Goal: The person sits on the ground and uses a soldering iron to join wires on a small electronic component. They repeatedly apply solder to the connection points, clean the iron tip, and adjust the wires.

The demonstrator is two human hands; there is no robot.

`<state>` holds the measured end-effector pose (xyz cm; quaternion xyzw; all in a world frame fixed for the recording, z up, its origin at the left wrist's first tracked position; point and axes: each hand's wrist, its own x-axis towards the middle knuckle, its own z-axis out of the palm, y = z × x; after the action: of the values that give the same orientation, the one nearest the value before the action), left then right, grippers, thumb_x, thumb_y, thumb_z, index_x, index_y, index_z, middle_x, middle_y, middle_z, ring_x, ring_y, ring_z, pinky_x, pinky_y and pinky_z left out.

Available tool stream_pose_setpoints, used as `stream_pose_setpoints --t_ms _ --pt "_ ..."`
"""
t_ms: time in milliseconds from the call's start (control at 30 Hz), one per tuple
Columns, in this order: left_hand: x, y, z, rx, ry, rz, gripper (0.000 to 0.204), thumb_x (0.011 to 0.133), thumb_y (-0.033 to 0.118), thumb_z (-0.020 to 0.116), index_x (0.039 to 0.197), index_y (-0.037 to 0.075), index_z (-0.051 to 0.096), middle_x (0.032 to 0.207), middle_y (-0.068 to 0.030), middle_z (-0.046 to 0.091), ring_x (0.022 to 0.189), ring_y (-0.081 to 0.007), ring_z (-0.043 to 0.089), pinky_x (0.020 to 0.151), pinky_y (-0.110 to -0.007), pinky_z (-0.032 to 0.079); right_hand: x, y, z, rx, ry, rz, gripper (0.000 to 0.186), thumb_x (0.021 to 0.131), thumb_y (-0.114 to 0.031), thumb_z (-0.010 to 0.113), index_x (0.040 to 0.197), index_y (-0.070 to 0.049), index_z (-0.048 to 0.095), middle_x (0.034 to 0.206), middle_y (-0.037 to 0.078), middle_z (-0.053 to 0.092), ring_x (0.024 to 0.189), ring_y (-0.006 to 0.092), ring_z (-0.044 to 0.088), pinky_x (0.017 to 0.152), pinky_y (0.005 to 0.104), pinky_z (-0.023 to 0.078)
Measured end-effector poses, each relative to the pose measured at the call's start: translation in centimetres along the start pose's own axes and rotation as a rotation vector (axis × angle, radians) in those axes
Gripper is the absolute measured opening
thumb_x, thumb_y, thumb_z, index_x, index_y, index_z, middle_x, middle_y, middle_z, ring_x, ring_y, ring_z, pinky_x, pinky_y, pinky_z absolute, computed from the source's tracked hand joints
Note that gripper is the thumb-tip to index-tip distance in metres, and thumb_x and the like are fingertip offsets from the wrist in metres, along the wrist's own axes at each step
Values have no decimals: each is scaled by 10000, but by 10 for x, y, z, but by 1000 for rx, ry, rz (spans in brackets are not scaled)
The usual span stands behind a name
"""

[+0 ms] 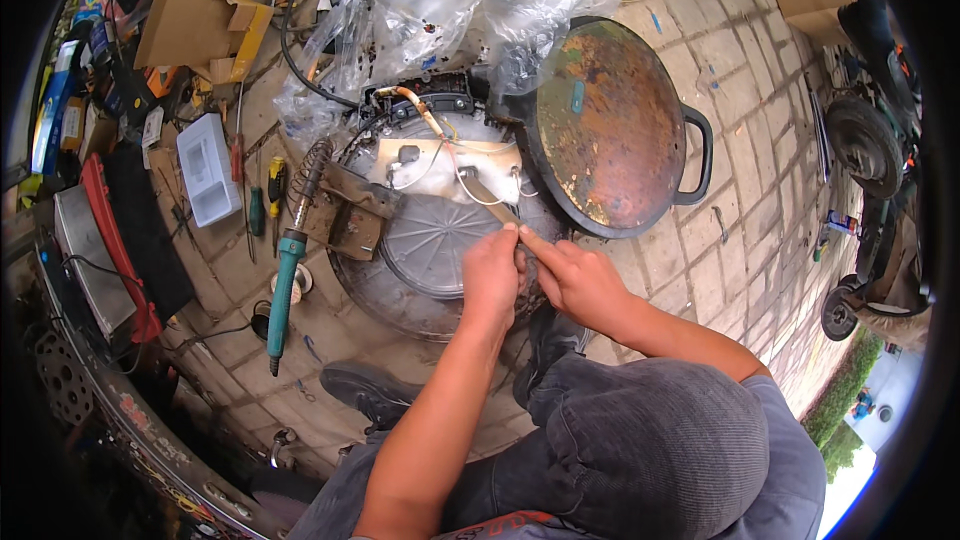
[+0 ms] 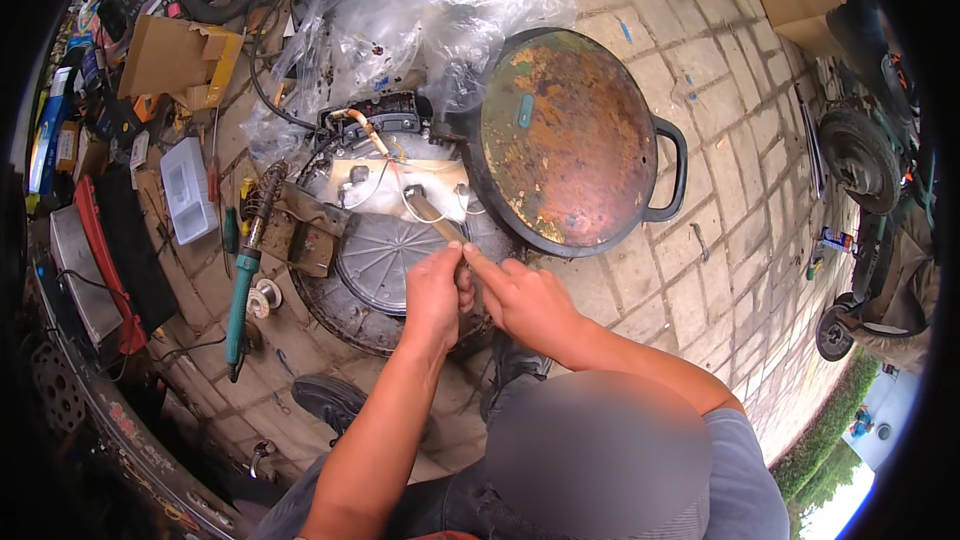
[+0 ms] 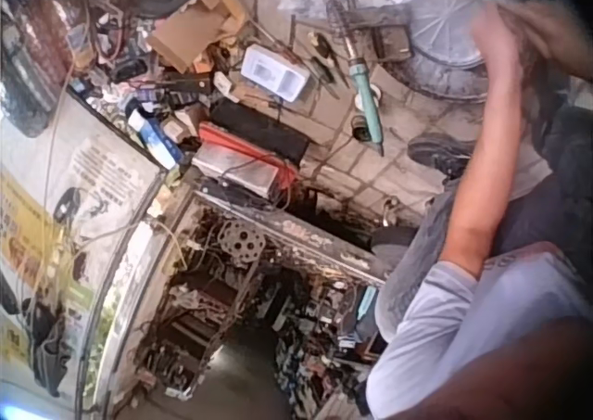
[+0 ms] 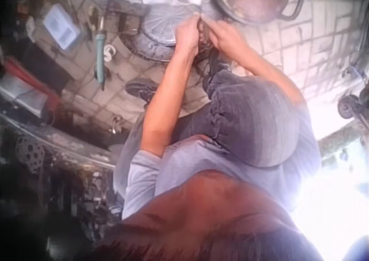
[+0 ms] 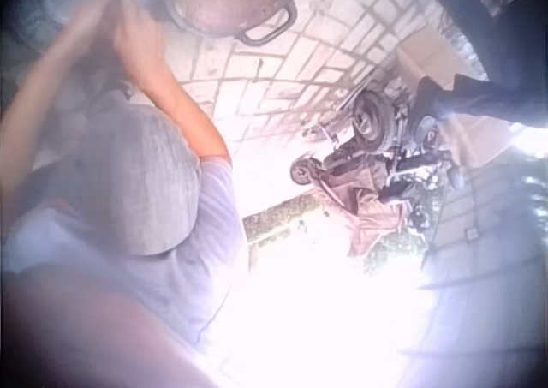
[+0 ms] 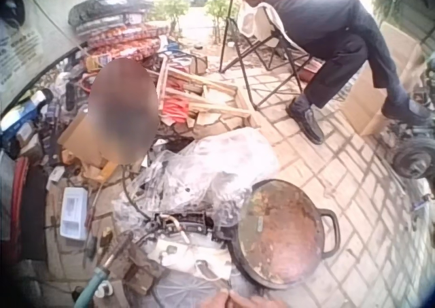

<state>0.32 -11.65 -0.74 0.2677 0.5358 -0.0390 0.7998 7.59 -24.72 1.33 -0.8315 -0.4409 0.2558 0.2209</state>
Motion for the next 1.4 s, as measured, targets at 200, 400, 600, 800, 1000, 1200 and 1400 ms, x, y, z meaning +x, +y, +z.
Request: stream_pose_setpoints --t_ms 200,400,600,800,1000,1200,1400 --pt "4 9 6 12 -10 -8 310 1015 249 537 751 88 537 607 -1 469 461 -108 393 429 -280 298 12 18 -9 28 -13 -57 519 875 -145 654 1386 -160 565 735 110 591 605 335 618 528 432 510" --pt "5 8 8 3 -4 -18 304 1011 260 545 772 73 556 599 -8 482 460 -115 403 426 -277 305 24 31 -28 23 -136 -108 544 859 -90 653 1391 -158 560 774 113 621 676 333 629 589 433 506" --pt "6 11 13 53 -40 -35 271 1014 256 535 842 55 599 594 -11 487 459 -117 408 425 -276 311 28 40 -38 43 -176 -126 513 870 -143 635 1373 -215 574 767 105 639 674 339 646 576 465 512" --pt "6 10 15 55 -56 -37 273 1017 248 528 832 58 590 600 -12 494 456 -115 417 419 -274 308 32 46 -41 29 -200 -140 542 864 -124 640 1392 -210 557 772 110 636 686 342 640 589 455 509" --pt "5 9 18 86 -70 -59 266 1016 251 532 870 43 611 601 -8 492 459 -107 408 422 -273 305 33 50 -41 31 -193 -136 530 860 -150 641 1378 -233 567 778 99 640 693 339 641 592 455 515" --pt "9 8 19 49 -67 -27 272 1016 244 529 885 21 613 604 -14 490 474 -120 417 431 -271 313 37 50 -50 12 -215 -143 505 858 -151 641 1356 -214 587 795 103 653 717 343 648 614 462 519" --pt "15 11 17 -25 -56 -18 290 1020 260 524 947 2 636 621 -22 506 476 -127 437 433 -271 319 53 47 -55 14 -239 -175 468 871 -156 632 1334 -220 607 817 116 665 721 348 650 628 468 522"
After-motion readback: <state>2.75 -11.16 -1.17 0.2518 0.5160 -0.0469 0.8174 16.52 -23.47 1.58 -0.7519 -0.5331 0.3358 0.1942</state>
